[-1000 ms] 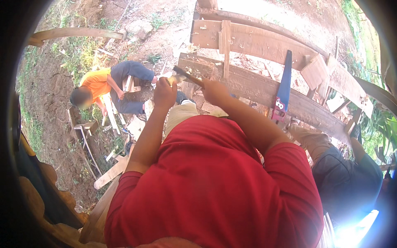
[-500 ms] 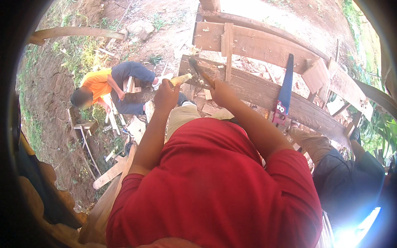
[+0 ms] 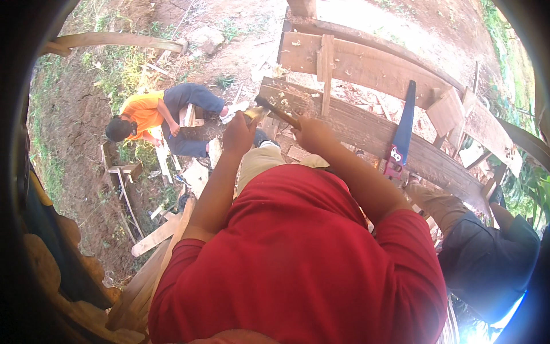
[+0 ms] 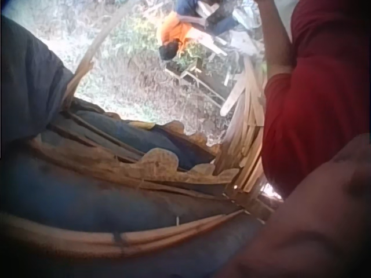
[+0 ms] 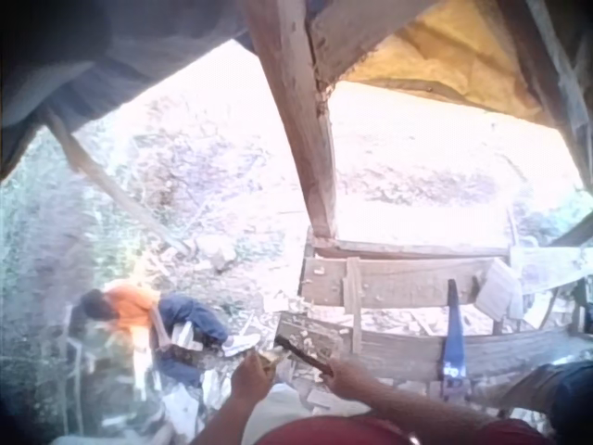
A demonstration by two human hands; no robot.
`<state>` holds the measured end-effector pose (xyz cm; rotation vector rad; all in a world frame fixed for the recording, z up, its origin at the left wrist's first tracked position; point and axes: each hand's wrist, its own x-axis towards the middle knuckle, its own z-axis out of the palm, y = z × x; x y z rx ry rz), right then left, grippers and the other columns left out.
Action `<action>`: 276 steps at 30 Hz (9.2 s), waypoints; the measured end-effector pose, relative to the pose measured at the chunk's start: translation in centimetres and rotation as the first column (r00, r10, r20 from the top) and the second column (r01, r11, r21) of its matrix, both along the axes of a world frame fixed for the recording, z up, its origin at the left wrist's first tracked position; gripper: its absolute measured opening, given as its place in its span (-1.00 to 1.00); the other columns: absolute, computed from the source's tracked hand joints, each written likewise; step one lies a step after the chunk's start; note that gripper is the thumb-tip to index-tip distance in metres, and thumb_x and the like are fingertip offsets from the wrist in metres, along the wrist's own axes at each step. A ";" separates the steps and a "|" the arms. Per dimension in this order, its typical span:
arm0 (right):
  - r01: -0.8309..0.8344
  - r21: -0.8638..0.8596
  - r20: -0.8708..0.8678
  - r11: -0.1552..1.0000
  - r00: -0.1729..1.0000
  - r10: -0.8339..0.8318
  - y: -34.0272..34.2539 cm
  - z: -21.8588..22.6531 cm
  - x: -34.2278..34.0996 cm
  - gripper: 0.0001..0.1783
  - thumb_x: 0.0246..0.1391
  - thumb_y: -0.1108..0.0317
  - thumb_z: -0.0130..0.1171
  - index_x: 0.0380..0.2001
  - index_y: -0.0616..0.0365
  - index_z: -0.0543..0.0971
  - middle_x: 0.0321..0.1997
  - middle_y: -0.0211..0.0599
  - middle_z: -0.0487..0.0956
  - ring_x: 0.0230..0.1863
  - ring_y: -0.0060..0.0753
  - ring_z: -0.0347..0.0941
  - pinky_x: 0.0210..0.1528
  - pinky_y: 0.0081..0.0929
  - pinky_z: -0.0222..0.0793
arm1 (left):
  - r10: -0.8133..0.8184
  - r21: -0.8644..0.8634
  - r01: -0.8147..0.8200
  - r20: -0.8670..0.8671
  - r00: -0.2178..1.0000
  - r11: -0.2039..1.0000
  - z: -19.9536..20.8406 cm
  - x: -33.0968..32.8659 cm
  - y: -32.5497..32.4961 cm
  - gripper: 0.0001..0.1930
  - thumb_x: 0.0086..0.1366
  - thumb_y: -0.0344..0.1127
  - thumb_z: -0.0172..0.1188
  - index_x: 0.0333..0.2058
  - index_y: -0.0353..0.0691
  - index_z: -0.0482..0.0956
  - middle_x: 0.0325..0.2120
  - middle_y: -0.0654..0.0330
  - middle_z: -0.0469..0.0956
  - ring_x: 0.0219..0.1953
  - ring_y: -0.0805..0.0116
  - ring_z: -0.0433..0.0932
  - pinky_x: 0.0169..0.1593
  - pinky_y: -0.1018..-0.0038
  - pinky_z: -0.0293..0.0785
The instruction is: The person shapes a piece of wood using a small axe, striking the end of the wood repeatedly to taper it while other individuals work nearby.
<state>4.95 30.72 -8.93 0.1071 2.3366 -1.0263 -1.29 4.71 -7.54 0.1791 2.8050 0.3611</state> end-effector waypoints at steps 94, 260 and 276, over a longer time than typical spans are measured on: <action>0.139 -0.202 -0.037 0.969 0.988 -0.150 -0.5 2.0 -1.3 -0.60 0.38 0.03 0.20 -0.04 0.17 0.62 -0.22 0.14 0.72 -0.17 0.32 0.65 -0.07 0.16 0.51 | -0.198 0.009 0.203 -0.181 0.963 0.979 -2.7 1.2 -3.8 -0.53 0.44 0.09 0.32 -0.22 -0.24 0.42 -0.48 -0.08 0.64 -0.44 -0.22 0.67 -0.34 -0.03 0.59; 0.039 -0.156 -0.026 0.987 0.999 -0.043 -1.3 -0.7 -1.0 -0.59 0.41 0.00 0.16 -0.05 0.16 0.60 -0.24 0.13 0.71 -0.16 0.32 0.65 -0.07 0.19 0.50 | 0.082 -0.003 -0.082 -0.011 0.997 0.997 -2.4 0.9 -3.4 -0.38 0.51 0.16 0.21 0.10 -0.39 0.42 -0.24 -0.29 0.69 -0.19 -0.36 0.69 -0.16 -0.09 0.60; 0.047 -0.059 -0.150 0.997 0.987 -0.056 -1.0 1.5 -2.4 -0.62 0.42 0.01 0.16 -0.06 0.13 0.56 -0.21 0.10 0.72 -0.13 0.29 0.66 -0.07 0.21 0.51 | 0.121 0.012 -0.121 -0.086 0.989 0.993 -2.6 1.8 -3.2 -0.49 0.48 0.12 0.24 -0.05 -0.27 0.40 -0.38 -0.14 0.73 -0.30 -0.27 0.73 -0.24 -0.08 0.62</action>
